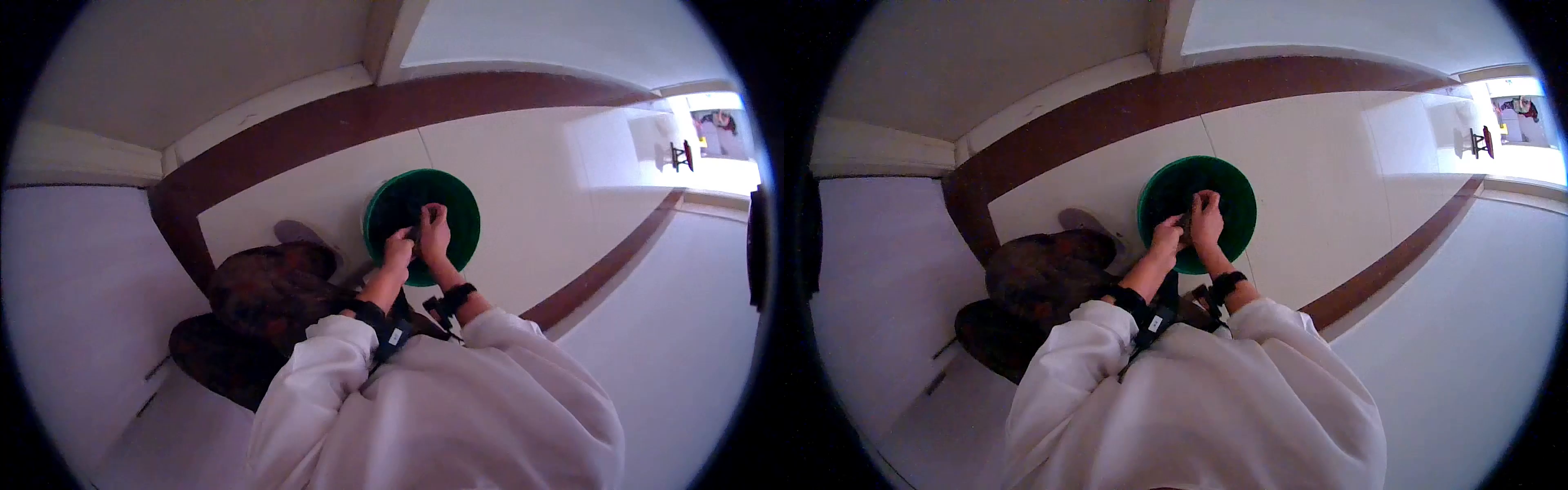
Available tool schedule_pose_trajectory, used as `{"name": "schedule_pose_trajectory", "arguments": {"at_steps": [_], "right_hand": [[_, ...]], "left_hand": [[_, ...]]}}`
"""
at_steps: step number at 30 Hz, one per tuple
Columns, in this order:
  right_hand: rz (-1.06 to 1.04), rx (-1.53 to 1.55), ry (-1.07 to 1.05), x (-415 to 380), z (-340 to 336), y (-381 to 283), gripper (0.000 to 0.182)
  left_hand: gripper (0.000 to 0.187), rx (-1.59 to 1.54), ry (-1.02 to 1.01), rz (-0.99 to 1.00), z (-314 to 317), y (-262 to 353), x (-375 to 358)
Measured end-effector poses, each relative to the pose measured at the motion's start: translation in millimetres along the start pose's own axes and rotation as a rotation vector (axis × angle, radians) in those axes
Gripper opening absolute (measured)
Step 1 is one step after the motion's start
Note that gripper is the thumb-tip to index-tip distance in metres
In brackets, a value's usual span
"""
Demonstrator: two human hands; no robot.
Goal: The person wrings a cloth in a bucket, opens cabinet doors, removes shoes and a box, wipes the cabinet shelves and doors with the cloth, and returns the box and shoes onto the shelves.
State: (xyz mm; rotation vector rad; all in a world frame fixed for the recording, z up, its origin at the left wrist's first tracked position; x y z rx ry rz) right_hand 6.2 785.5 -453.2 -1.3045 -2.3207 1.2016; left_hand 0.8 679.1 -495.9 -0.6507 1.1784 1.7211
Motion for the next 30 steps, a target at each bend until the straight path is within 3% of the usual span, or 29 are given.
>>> {"name": "schedule_pose_trajectory", "arguments": {"at_steps": [2,4,6,7,8,9,11,13,14,16,19,21,23,26,27,29,30], "right_hand": [[0.066,-0.001,-0.033,6.0,13.2,20.9,0.027],[0.131,-0.001,-0.067,10.4,8.4,33.7,0.026],[1.021,1.100,-0.827,-18.9,38.5,43.8,0.026],[1.016,1.103,-0.833,-15.7,39.5,53.4,0.026],[0.936,1.093,-0.833,-11.0,45.8,72.9,0.027],[0.857,1.079,-0.834,-6.3,51.5,87.5,0.028],[0.768,0.941,-0.828,2.6,58.8,108.4,0.027],[0.416,0.452,-0.580,31.3,59.7,133.3,0.027],[0.415,0.453,-0.587,34.9,62.2,131.7,0.027],[0.064,-0.368,-0.477,49.8,55.4,119.2,0.031],[0.158,-0.596,-0.501,55.8,73.7,150.6,0.035],[0.131,-0.480,-0.544,48.8,72.7,135.2,0.035],[0.090,-0.246,-0.620,31.6,60.6,108.5,0.036],[0.044,-0.004,-0.679,0.8,27.6,47.7,0.038],[0.117,0.131,-0.664,-14.0,12.1,27.5,0.035],[0.192,0.267,-0.647,-36.7,-4.3,10.3,0.031],[0.183,0.194,-0.634,-44.0,-9.2,7.6,0.030]], "left_hand": [[0.031,0.097,0.041,0.047,-6.1,3.3,-0.1],[0.036,0.398,0.062,0.184,-10.6,14.8,2.3],[0.036,0.336,-0.003,0.121,-2.5,16.5,-3.9],[0.036,0.272,-0.068,0.058,1.6,18.2,-6.4],[0.041,0.480,-0.114,0.075,-7.6,9.1,15.0],[0.041,0.477,-0.111,0.077,-7.1,10.8,13.6],[0.054,0.708,0.056,0.302,-5.5,24.3,-1.1],[0.061,0.745,0.063,0.295,-9.5,25.1,-1.5],[0.068,0.776,0.071,0.288,-11.9,22.8,-0.8],[0.069,0.753,0.073,0.279,-14.8,22.8,0.2],[0.070,0.654,0.030,0.195,-18.2,16.8,2.6],[0.071,0.580,-0.004,0.117,-17.0,17.5,-3.1],[0.077,0.377,0.039,-0.156,-18.0,8.6,-17.9],[0.085,0.250,0.063,-0.286,-19.4,3.7,-19.1],[0.085,0.252,0.062,-0.284,-22.2,2.6,-15.6],[0.089,-0.013,-0.164,-0.288,-17.0,-6.5,-4.0],[0.089,-0.012,-0.163,-0.287,-19.7,-11.1,1.1]]}}
Point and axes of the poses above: each hand's wrist, its own x-axis towards the middle knuckle, its own z-axis out of the palm, y = z × x, the point moved 6 cm from there along x, towards the middle knuckle, and after that the axes turned 1 degree about -z, right-handed, at the moved point
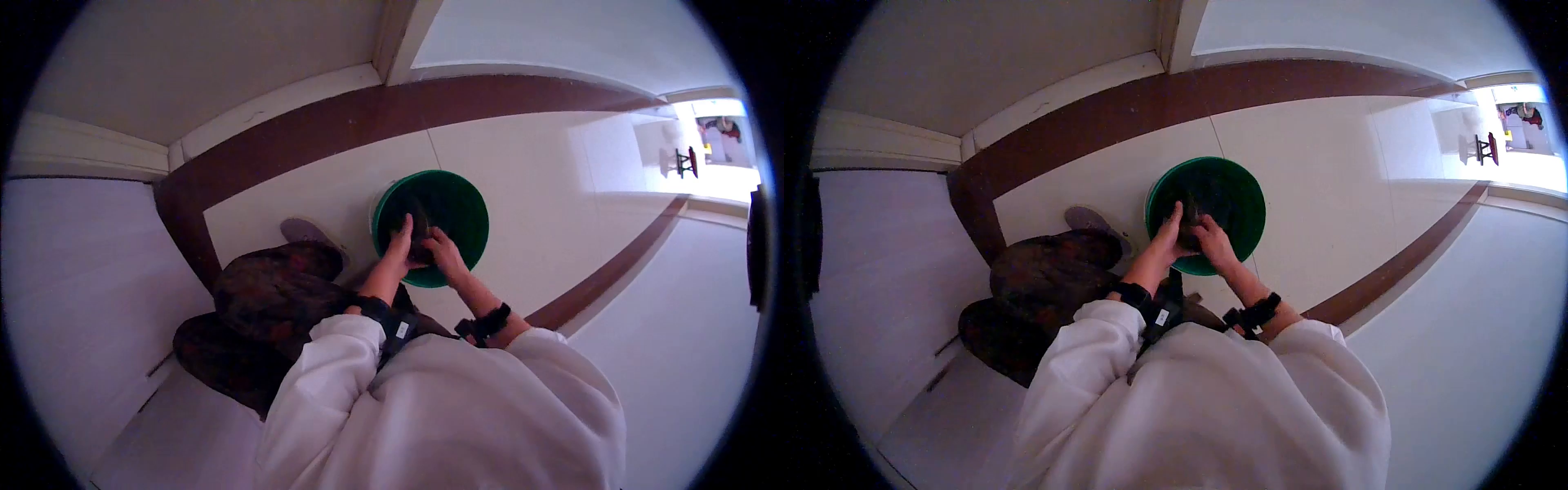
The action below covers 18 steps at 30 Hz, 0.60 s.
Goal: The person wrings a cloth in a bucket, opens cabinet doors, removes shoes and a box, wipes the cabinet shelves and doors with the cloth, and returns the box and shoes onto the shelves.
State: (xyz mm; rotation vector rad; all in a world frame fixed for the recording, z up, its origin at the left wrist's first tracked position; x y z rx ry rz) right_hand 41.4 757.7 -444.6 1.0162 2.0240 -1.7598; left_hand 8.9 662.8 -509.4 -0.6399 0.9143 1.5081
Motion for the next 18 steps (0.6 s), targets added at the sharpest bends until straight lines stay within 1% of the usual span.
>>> {"name": "schedule_pose_trajectory", "arguments": {"at_steps": [1,2,3,5,6,7,8,9,10,11,12,13,14,15,16,17,18], "right_hand": [[0.013,-0.072,0.019,-7.4,0.9,1.8,0.030],[-0.026,0.054,0.078,-12.0,5.2,3.4,0.031],[-0.025,0.054,0.075,-15.8,10.2,5.5,0.031],[-0.027,0.035,0.108,-24.8,16.1,1.9,0.031],[-0.086,0.140,0.128,-35.8,21.0,-15.8,0.032],[-0.085,0.141,0.131,-37.1,23.2,-17.6,0.032],[-0.101,0.079,0.165,-38.4,22.0,-20.2,0.031],[-0.117,0.014,0.197,-38.6,18.5,-22.9,0.030],[-0.117,0.012,0.202,-32.7,16.0,-19.8,0.030],[-0.051,0.128,0.276,-22.0,10.9,-7.8,0.027],[0.016,0.245,0.349,-11.1,7.3,5.9,0.025],[0.016,0.244,0.350,0.6,4.5,14.4,0.025],[0.073,0.475,0.336,13.2,2.1,29.7,0.024],[0.130,0.706,0.318,20.6,3.9,34.0,0.023],[0.147,0.717,0.316,25.1,4.6,36.2,0.019],[0.147,0.716,0.316,32.1,4.9,39.6,0.019],[0.146,0.787,0.270,40.0,6.5,49.7,0.019]], "left_hand": [[0.088,0.000,-0.013,0.041,-0.6,-1.5,6.4],[0.087,-0.002,-0.026,0.082,4.1,1.5,4.4],[0.087,-0.003,-0.024,0.083,6.5,1.6,1.2],[0.078,0.030,0.140,0.152,2.3,6.4,-8.2],[0.078,0.030,0.140,0.152,-3.1,3.3,0.1],[0.068,0.036,0.128,0.210,-11.6,3.2,10.6],[0.059,0.042,0.114,0.267,-12.6,7.7,10.4],[0.059,0.042,0.109,0.267,-12.3,7.7,11.2],[0.051,0.046,0.163,0.276,-15.3,8.0,11.6],[0.044,0.051,0.218,0.284,-16.9,8.9,9.0],[0.044,0.052,0.217,0.283,-14.8,8.2,9.7],[0.043,0.165,0.322,0.302,-15.9,9.6,9.5],[0.041,0.278,0.427,0.320,-18.0,11.2,9.3],[0.041,0.276,0.428,0.319,-18.5,9.5,13.3],[0.042,0.289,0.391,0.344,-17.3,8.5,17.2],[0.043,0.301,0.352,0.368,-15.9,8.1,20.1],[0.043,0.299,0.351,0.364,-13.8,8.1,15.6]]}}
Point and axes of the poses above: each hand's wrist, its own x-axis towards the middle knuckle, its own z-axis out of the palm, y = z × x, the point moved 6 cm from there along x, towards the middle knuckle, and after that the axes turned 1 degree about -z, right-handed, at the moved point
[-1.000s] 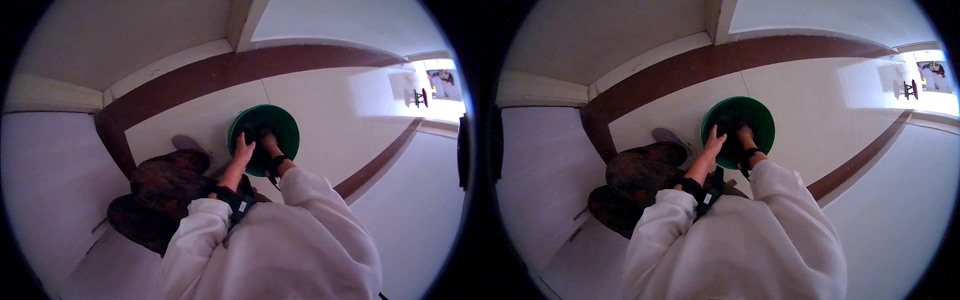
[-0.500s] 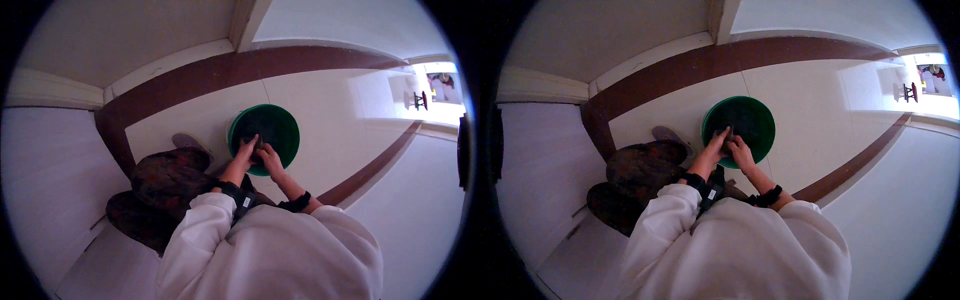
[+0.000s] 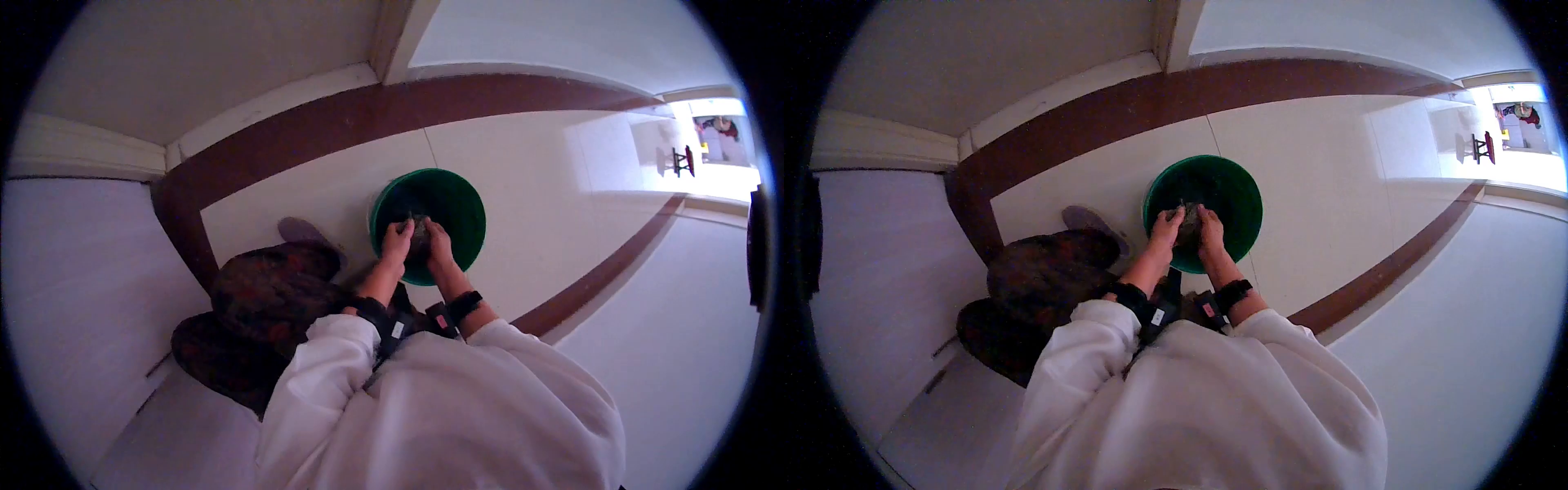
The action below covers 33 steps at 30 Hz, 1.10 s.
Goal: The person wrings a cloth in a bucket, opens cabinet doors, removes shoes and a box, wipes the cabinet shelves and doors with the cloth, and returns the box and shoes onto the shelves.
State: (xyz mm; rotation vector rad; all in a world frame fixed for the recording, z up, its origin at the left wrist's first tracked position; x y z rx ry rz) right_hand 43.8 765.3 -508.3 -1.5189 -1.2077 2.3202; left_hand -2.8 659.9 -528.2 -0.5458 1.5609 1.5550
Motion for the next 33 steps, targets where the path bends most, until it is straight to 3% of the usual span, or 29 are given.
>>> {"name": "schedule_pose_trajectory", "arguments": {"at_steps": [5,7,8,13,16,18,20,22,24,26,27,29,31,33], "right_hand": [[0.019,-0.007,-0.266,31.4,-17.3,28.3,0.020],[0.329,0.339,-0.265,-15.5,11.6,4.9,0.022],[0.367,0.351,-0.259,-24.1,17.2,2.9,0.022],[0.201,0.286,-0.182,-32.7,17.7,2.8,0.022],[0.051,0.092,-0.120,-21.3,11.8,10.1,0.022],[-0.096,-0.283,0.126,-18.2,4.5,6.0,0.026],[-0.148,-0.437,0.151,-13.8,3.5,6.3,0.030],[-0.200,-0.590,0.172,-5.7,-0.3,8.8,0.034],[-0.399,-0.959,0.068,4.8,1.5,5.8,0.040],[-0.387,-0.974,0.053,22.6,-6.2,8.6,0.041],[-0.374,-0.992,0.038,32.4,-12.2,8.1,0.042],[-0.269,-0.831,0.004,54.0,-32.4,0.7,0.042],[-0.243,-1.004,0.142,64.9,-44.5,-19.9,0.039],[-0.304,-1.116,0.122,67.8,-44.3,-25.2,0.036]], "left_hand": [[0.046,0.130,-0.100,0.087,7.7,31.1,-24.0],[0.048,0.174,-0.091,0.094,9.0,30.9,-27.4],[0.050,0.213,-0.064,0.091,7.4,32.2,-26.7],[0.053,0.368,-0.072,0.111,4.2,33.5,-23.6],[0.053,0.587,-0.048,0.183,3.2,39.7,-18.9],[0.053,0.728,-0.051,0.233,1.0,38.8,-17.9],[0.048,0.834,-0.037,0.578,6.0,49.5,-29.3],[0.047,0.862,-0.057,0.531,5.2,45.2,-24.7],[0.045,0.891,-0.075,0.485,4.0,48.7,-23.8],[0.052,0.919,-0.111,0.282,3.4,48.5,-25.5],[0.052,0.918,-0.111,0.281,5.7,38.1,-17.6],[0.063,0.552,-0.204,0.464,12.8,29.3,-5.1],[0.067,0.449,-0.207,0.392,14.5,42.3,-18.1],[0.072,0.348,-0.217,0.313,12.0,44.5,-25.5]]}}
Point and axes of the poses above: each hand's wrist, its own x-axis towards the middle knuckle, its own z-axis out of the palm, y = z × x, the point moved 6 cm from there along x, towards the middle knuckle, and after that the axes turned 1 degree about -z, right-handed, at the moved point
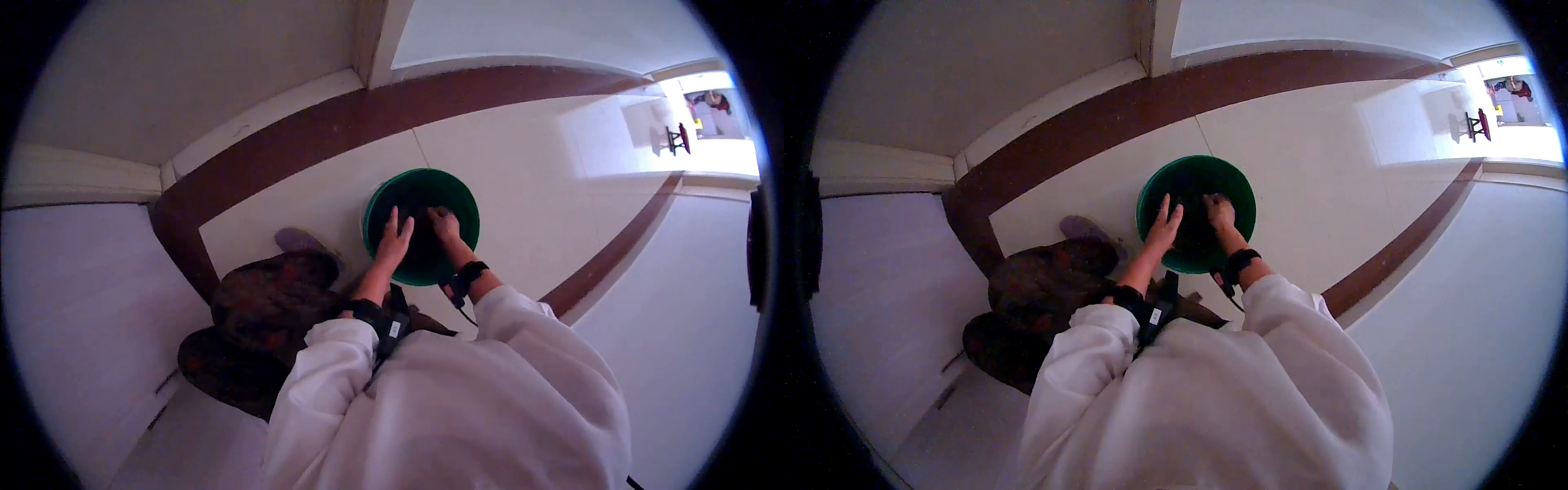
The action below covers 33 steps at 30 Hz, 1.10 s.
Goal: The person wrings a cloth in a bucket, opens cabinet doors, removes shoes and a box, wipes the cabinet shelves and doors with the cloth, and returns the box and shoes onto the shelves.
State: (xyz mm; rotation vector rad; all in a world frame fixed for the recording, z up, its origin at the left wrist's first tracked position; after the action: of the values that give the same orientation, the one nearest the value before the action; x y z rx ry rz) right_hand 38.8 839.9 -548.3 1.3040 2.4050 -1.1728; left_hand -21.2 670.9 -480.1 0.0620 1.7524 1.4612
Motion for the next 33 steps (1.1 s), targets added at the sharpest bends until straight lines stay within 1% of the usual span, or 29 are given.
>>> {"name": "schedule_pose_trajectory", "arguments": {"at_steps": [1,2,4,5,6,7,8,9,11,12,13,14,15,16,17,18,19,20,21,22,23,24,25,26,27,29,31,32,33], "right_hand": [[-0.077,-0.102,0.003,1.2,-0.9,-5.4,0.033],[-0.078,-0.101,0.001,1.0,3.1,-6.9,0.033],[-0.058,-0.478,-0.271,-0.7,31.9,-6.1,0.039],[-0.062,-0.476,-0.275,8.0,49.7,17.7,0.039],[-0.348,-0.541,-0.161,21.7,76.0,43.1,0.033],[-0.632,-0.599,-0.041,22.9,89.3,50.8,0.028],[-0.633,-0.600,-0.043,22.7,87.5,48.4,0.028],[-0.591,-0.630,-0.143,19.8,84.5,39.2,0.027],[-0.498,-0.687,-0.343,9.5,72.8,18.5,0.027],[-0.448,-0.715,-0.443,0.2,62.1,6.2,0.027],[-0.396,-0.742,-0.538,-9.2,49.8,-5.0,0.027],[-0.393,-0.745,-0.533,-19.8,32.2,-16.6,0.027],[-0.350,-0.481,-0.462,-32.1,8.7,-30.2,0.026],[-0.309,-0.217,-0.387,-42.3,-13.8,-43.6,0.026],[-0.313,-0.218,-0.380,-52.6,-30.5,-57.5,0.026],[-0.187,-0.060,-0.444,-64.5,-43.7,-63.7,0.025],[-0.061,0.099,-0.504,-74.7,-49.9,-64.0,0.025],[-0.063,0.099,-0.497,-81.1,-54.0,-63.3,0.025],[-0.111,0.340,-0.483,-89.8,-58.9,-67.4,0.024],[-0.159,0.580,-0.469,-96.7,-63.1,-71.9,0.024],[-0.168,0.581,-0.474,-100.8,-64.0,-76.7,0.024],[-0.045,0.684,-0.481,-103.5,-63.4,-77.8,0.023],[0.083,0.785,-0.487,-106.7,-59.9,-76.3,0.022],[0.078,0.787,-0.496,-109.0,-56.2,-78.1,0.022],[0.094,0.848,-0.489,-109.2,-53.4,-80.2,0.024],[0.099,0.915,-0.484,-103.6,-46.2,-75.6,0.027],[-0.614,0.021,-0.194,-97.8,-56.2,-79.7,0.031],[-0.620,0.024,-0.197,-99.8,-57.6,-87.1,0.031],[-0.356,0.353,-0.287,-100.1,-61.8,-90.5,0.033]], "left_hand": [[0.073,0.049,0.038,-0.008,-4.5,4.4,-0.2],[0.074,0.100,0.076,-0.016,-7.9,5.5,-0.2],[0.073,0.059,0.072,-0.014,-8.2,6.6,-1.1],[0.072,0.040,0.070,-0.014,-9.0,5.3,-0.6],[0.072,0.020,0.068,-0.014,-9.9,4.2,-0.1],[0.072,0.009,0.062,-0.015,-9.2,0.3,1.9],[0.072,0.002,0.060,-0.015,-9.3,2.0,1.2],[0.071,-0.005,0.058,-0.015,-10.0,8.7,-1.6],[0.072,-0.137,-0.024,-0.212,-8.0,9.3,-11.0],[0.072,-0.140,-0.025,-0.214,-7.7,5.2,-10.3],[0.073,-0.136,-0.031,-0.261,-6.6,-4.7,-7.4],[0.074,-0.131,-0.038,-0.307,-5.4,-10.7,-5.4],[0.074,-0.130,-0.043,-0.301,-5.1,-9.9,-6.2],[0.075,-0.134,-0.043,-0.378,-5.3,-13.6,-9.9],[0.077,-0.139,-0.043,-0.455,-5.2,-16.9,-13.4],[0.077,-0.139,-0.046,-0.452,-4.0,-16.9,-15.2],[0.078,-0.215,-0.049,-0.557,-1.5,-22.2,-20.0],[0.079,-0.289,-0.053,-0.659,1.4,-25.6,-23.1],[0.079,-0.288,-0.054,-0.657,2.6,-23.4,-24.8],[0.076,-0.379,-0.077,-0.689,6.3,-23.1,-26.9],[0.073,-0.471,-0.095,-0.715,7.4,-21.3,-26.9],[0.073,-0.472,-0.086,-0.708,5.8,-20.7,-26.5],[0.068,-0.557,-0.116,-0.655,8.8,-19.3,-26.3],[0.063,-0.642,-0.145,-0.601,11.5,-14.4,-26.4],[0.052,-0.627,-0.120,-0.598,9.7,-0.8,-31.2],[0.050,-0.656,-0.084,-0.567,8.9,-26.7,-16.5],[0.048,-0.690,-0.051,-0.542,9.8,-36.2,-13.6],[0.044,-0.666,-0.007,-0.518,7.4,-35.5,-13.6],[0.041,-0.642,0.037,-0.494,5.2,-34.2,-13.1]]}}
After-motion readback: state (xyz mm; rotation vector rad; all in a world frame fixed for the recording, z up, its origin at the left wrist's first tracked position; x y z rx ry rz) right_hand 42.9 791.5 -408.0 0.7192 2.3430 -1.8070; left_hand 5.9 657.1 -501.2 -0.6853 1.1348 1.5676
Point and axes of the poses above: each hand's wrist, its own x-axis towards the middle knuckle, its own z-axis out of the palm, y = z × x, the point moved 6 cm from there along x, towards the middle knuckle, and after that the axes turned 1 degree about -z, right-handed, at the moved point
